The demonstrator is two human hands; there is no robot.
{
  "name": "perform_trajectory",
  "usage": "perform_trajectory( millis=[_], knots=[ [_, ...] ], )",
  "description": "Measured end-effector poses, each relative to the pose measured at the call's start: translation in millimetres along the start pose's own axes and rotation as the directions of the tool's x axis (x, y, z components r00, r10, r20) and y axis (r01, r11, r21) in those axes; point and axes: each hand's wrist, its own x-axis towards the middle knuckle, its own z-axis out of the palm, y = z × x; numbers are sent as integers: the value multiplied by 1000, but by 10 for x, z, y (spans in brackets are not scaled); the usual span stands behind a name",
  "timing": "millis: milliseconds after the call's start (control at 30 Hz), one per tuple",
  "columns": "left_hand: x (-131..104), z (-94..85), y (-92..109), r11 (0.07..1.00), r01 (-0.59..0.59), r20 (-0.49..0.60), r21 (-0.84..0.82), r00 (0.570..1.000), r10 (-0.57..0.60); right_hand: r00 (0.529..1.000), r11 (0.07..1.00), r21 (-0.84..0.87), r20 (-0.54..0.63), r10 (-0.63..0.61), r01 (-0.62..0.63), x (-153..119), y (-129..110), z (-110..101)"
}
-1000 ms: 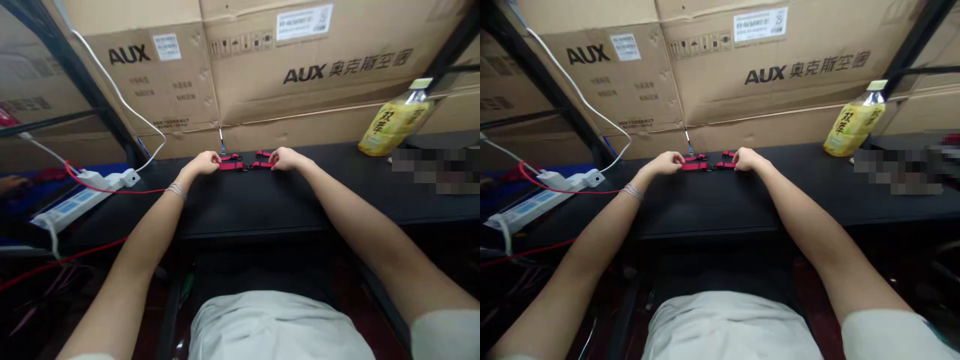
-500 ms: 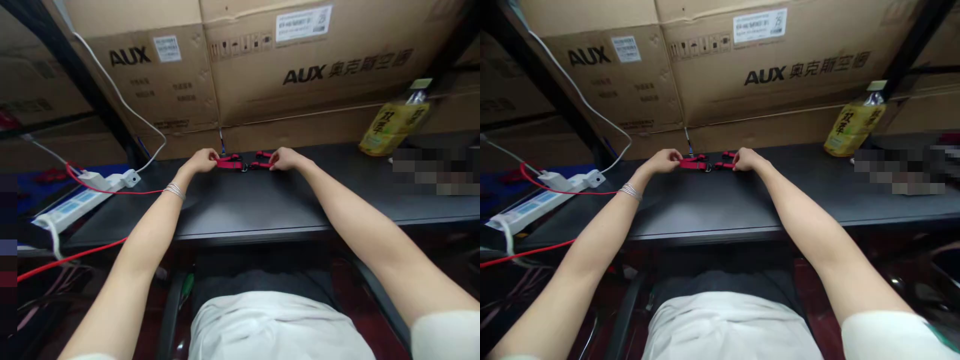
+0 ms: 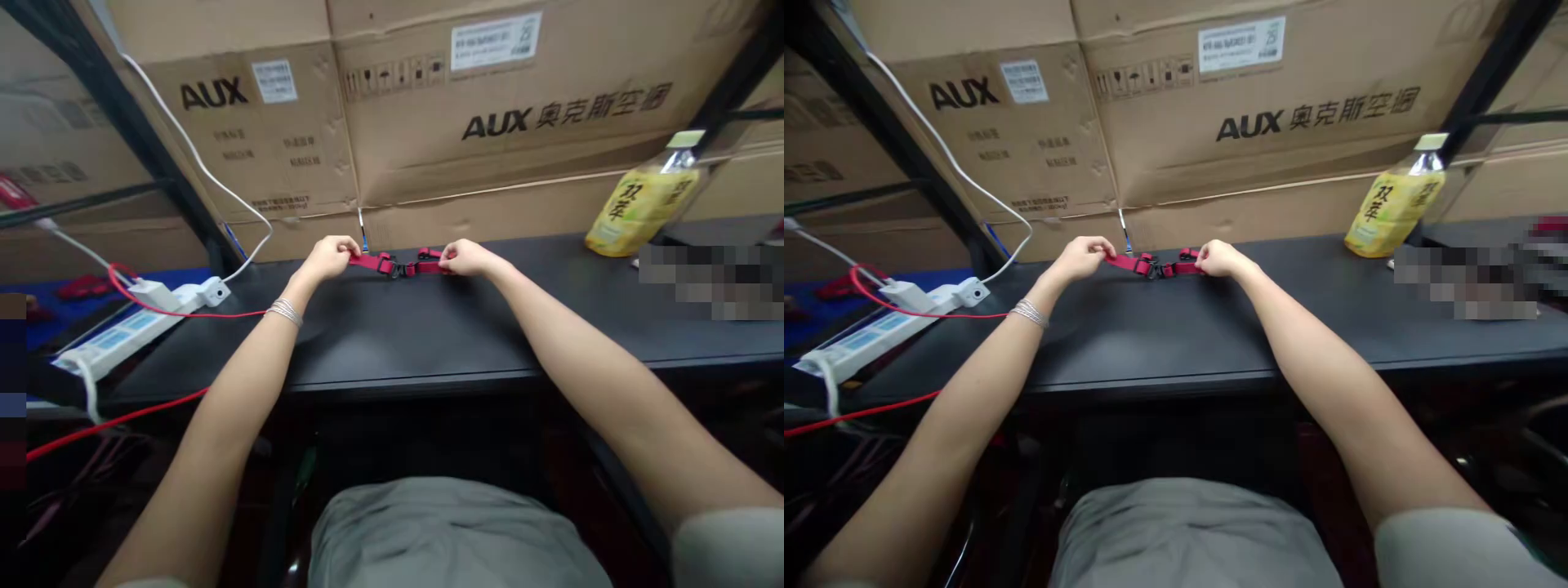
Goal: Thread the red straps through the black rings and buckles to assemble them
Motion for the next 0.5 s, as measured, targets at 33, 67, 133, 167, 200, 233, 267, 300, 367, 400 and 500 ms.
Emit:
perform_trajectory(
  millis=[33, 67, 133, 167, 200, 233, 267, 300, 367, 400, 500],
  knots=[
    [0, -2, -1, 1000, -1, -5, 1, 1000, 1, 1000, 1000, -2, -10, -4, 4, -1, 1, 1],
    [-1, -4, 0, 1000, 6, -12, 5, 1000, -5, 1000, 1000, -5, -18, -5, 5, -3, 1, 2],
    [-3, -6, 6, 999, 29, -21, 20, 999, -29, 1000, 1000, -1, -14, 7, -7, -4, 2, 6],
    [-5, -6, 10, 998, 43, -18, 34, 999, -43, 1000, 1000, 12, -5, 16, -16, -3, 5, 10],
    [-7, -5, 15, 997, 58, -10, 50, 998, -57, 1000, 999, 29, 7, 22, -23, 1, 10, 16],
    [-10, -3, 21, 995, 72, 0, 65, 997, -72, 999, 998, 47, 22, 27, -28, 7, 16, 22],
    [-13, -1, 27, 993, 83, 14, 79, 996, -85, 999, 998, 62, 36, 30, -32, 15, 25, 30],
    [-16, 2, 34, 992, 92, 31, 89, 995, -95, 999, 997, 71, 48, 26, -29, 24, 34, 36],
    [-25, 7, 44, 990, 104, 63, 96, 992, -110, 998, 997, 71, 64, 5, -10, 41, 51, 46],
    [-29, 9, 47, 989, 109, 76, 97, 990, -117, 998, 998, 63, 69, -1, -4, 47, 56, 49],
    [-37, 13, 39, 989, 98, 84, 110, 991, -108, 998, 999, 42, 59, -5, 3, 49, 52, 47]
  ],
)
